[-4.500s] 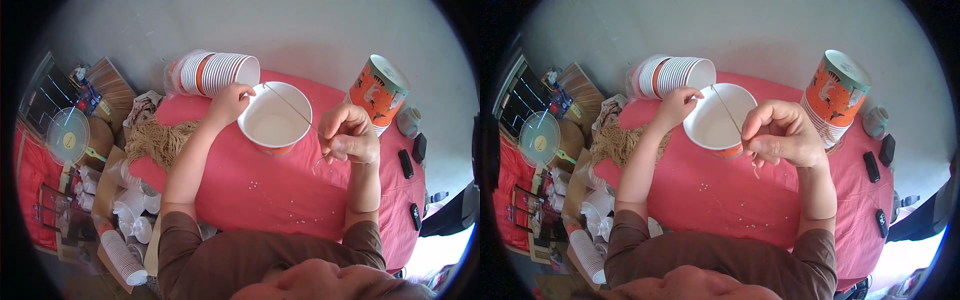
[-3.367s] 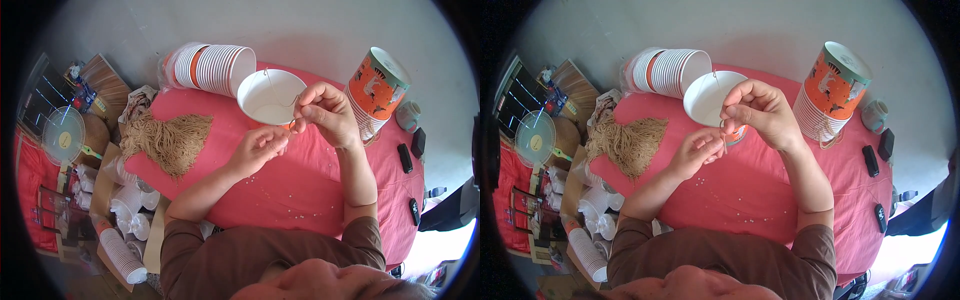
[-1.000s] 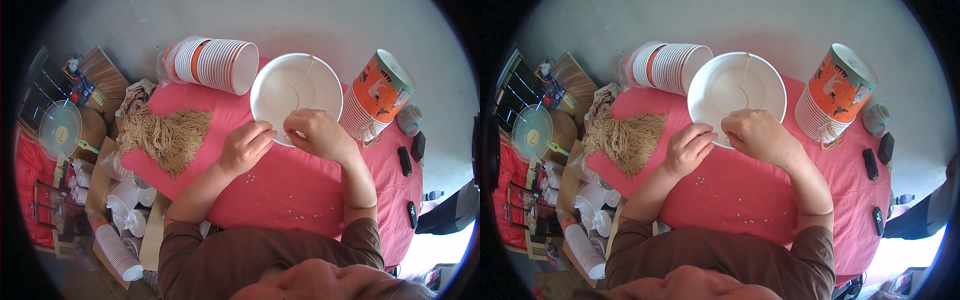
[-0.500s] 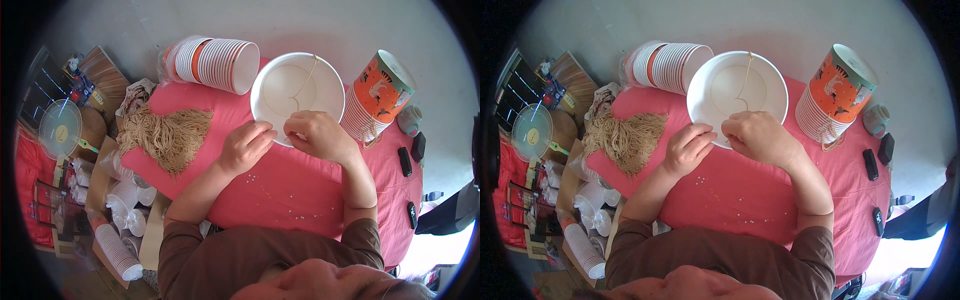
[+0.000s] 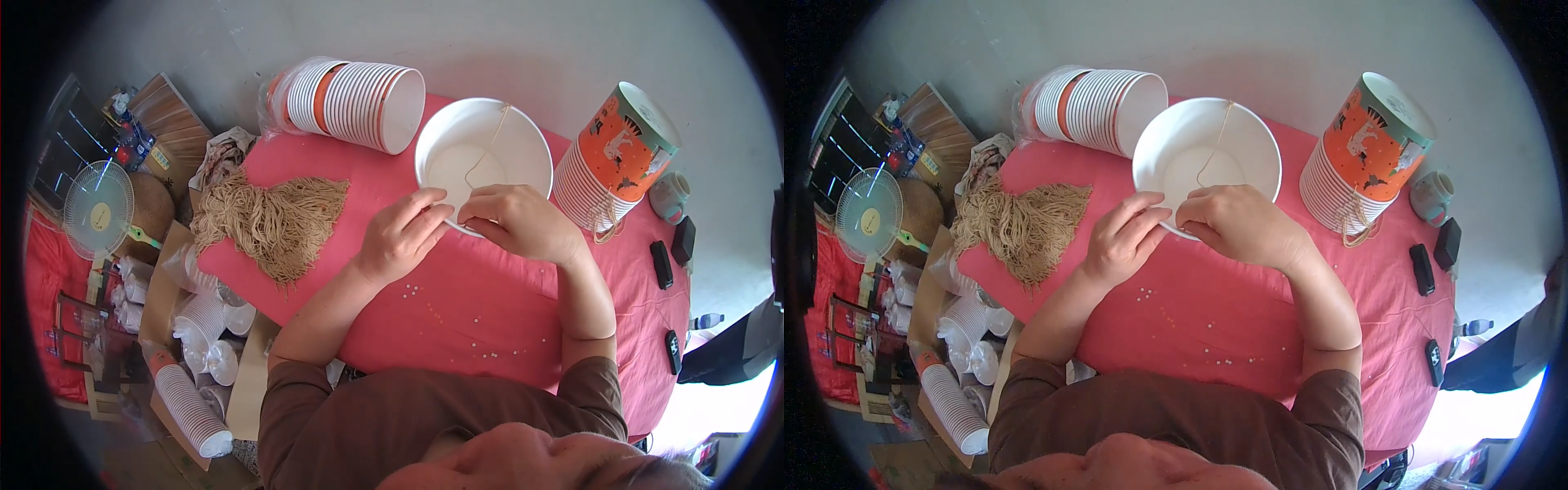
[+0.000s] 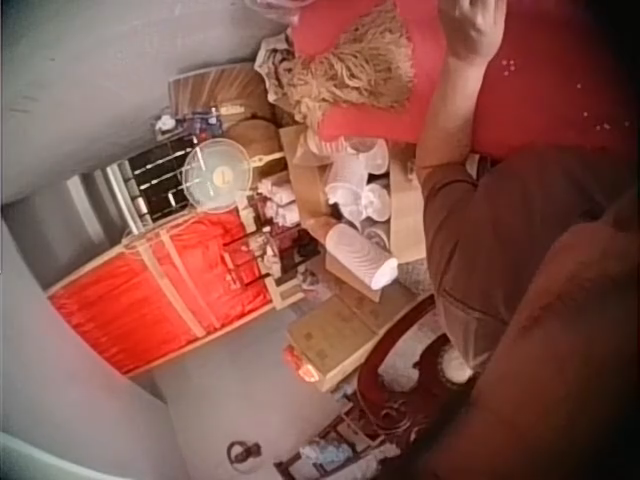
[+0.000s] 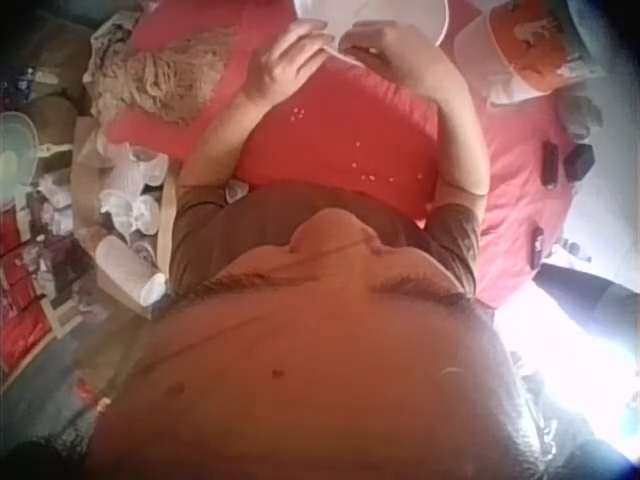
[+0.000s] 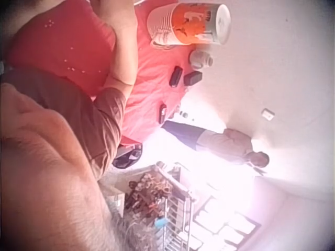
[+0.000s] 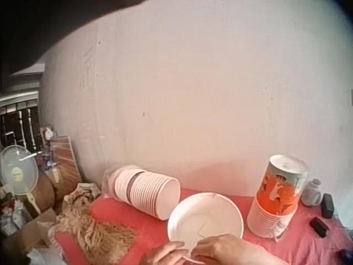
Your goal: Attaching decorative string handles to paper buckets in a workshop environment.
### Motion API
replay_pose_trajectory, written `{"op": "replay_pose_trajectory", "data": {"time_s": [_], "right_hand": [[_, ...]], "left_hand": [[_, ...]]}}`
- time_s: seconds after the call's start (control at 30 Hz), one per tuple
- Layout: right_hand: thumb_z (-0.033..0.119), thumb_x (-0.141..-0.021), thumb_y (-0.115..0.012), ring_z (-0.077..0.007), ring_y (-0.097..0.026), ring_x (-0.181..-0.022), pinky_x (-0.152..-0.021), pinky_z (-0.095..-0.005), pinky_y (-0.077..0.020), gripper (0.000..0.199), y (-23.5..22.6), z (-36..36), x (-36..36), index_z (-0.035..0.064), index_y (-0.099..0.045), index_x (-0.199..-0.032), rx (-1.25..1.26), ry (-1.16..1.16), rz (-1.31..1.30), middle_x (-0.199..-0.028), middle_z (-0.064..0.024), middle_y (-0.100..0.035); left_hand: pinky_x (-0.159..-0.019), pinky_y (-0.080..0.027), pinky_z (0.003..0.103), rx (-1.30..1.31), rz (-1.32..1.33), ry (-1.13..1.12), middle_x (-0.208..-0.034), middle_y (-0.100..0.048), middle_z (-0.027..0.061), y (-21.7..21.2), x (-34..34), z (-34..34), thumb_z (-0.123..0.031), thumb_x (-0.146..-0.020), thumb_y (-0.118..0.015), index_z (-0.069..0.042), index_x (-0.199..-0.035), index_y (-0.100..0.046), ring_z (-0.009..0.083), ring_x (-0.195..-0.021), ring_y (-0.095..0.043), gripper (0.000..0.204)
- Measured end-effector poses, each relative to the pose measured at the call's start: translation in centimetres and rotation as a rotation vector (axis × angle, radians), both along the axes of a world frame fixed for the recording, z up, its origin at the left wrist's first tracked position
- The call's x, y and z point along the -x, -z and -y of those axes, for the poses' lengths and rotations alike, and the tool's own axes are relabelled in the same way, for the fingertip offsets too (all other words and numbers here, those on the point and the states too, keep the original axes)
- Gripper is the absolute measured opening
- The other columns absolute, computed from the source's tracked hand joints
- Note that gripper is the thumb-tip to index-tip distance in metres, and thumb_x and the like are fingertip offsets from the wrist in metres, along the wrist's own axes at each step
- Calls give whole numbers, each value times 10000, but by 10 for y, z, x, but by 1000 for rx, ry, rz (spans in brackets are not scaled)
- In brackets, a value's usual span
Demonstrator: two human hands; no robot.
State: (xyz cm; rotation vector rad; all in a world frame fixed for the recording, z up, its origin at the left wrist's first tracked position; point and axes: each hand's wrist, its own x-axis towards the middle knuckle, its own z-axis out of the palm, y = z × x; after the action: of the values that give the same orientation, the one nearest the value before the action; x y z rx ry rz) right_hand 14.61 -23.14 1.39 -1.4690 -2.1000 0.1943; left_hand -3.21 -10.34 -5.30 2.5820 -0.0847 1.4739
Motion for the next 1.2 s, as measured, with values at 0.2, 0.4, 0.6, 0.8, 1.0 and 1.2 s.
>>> {"op": "replay_pose_trajectory", "data": {"time_s": [0.2, 0.4, 0.6, 0.8, 1.0, 1.2], "right_hand": [[153, -898, -632, -341, -648, -815, -726, -441, -492, 167, -10, -2, 1, -2, -667, -948, 195, -19, -100, -870, -147, -659], [161, -894, -651, -361, -638, -795, -713, -441, -483, 191, -4, -5, 3, -21, -663, -949, 200, 37, -124, -866, -173, -644], [94, -867, -652, -349, -630, -800, -705, -424, -491, 159, 0, -7, 3, -23, -663, -974, 134, 55, -110, -858, -166, -646], [111, -858, -652, -367, -639, -805, -713, -444, -491, 160, -2, -7, 5, -23, -660, -945, 124, 59, -104, -865, -184, -650], [235, -916, -644, -341, -657, -801, -707, -421, -504, 250, -7, -2, 4, -4, -668, -986, 166, 173, -95, -849, -164, -678], [256, -940, -622, -322, -669, -829, -707, -408, -513, 275, -11, 2, -8, 6, -669, -1044, 176, 330, 38, -890, -156, -690]], "left_hand": [[-688, -578, 340, 192, -78, 14, -1154, -595, 97, 6, 0, -4, -12, -790, -740, -35, -1045, -634, 234, -845, -678, 277], [-700, -581, 323, 344, -26, 40, -1213, -564, 126, 6, -2, -7, 24, -811, -711, -30, -1069, -621, 223, -847, -677, 278], [-584, -543, 327, 293, -36, 40, -801, -643, 63, -10, 5, -2, -30, -778, -749, -38, -904, -624, 200, -676, -665, 178], [-541, -527, 333, 237, -99, -32, -791, -646, 65, 9, -2, -1, -43, -761, -766, -46, -871, -631, 226, -664, -663, 174], [-530, -531, 296, 471, 8, 121, -855, -657, 90, -2, 0, -2, 38, -816, -710, -10, -898, -647, 194, -667, -671, 114], [-627, -542, 227, 1065, 106, 334, -920, -672, 74, 1, 8, -17, -24, -918, -657, -5, -984, -633, 121, -736, -665, 73]]}}
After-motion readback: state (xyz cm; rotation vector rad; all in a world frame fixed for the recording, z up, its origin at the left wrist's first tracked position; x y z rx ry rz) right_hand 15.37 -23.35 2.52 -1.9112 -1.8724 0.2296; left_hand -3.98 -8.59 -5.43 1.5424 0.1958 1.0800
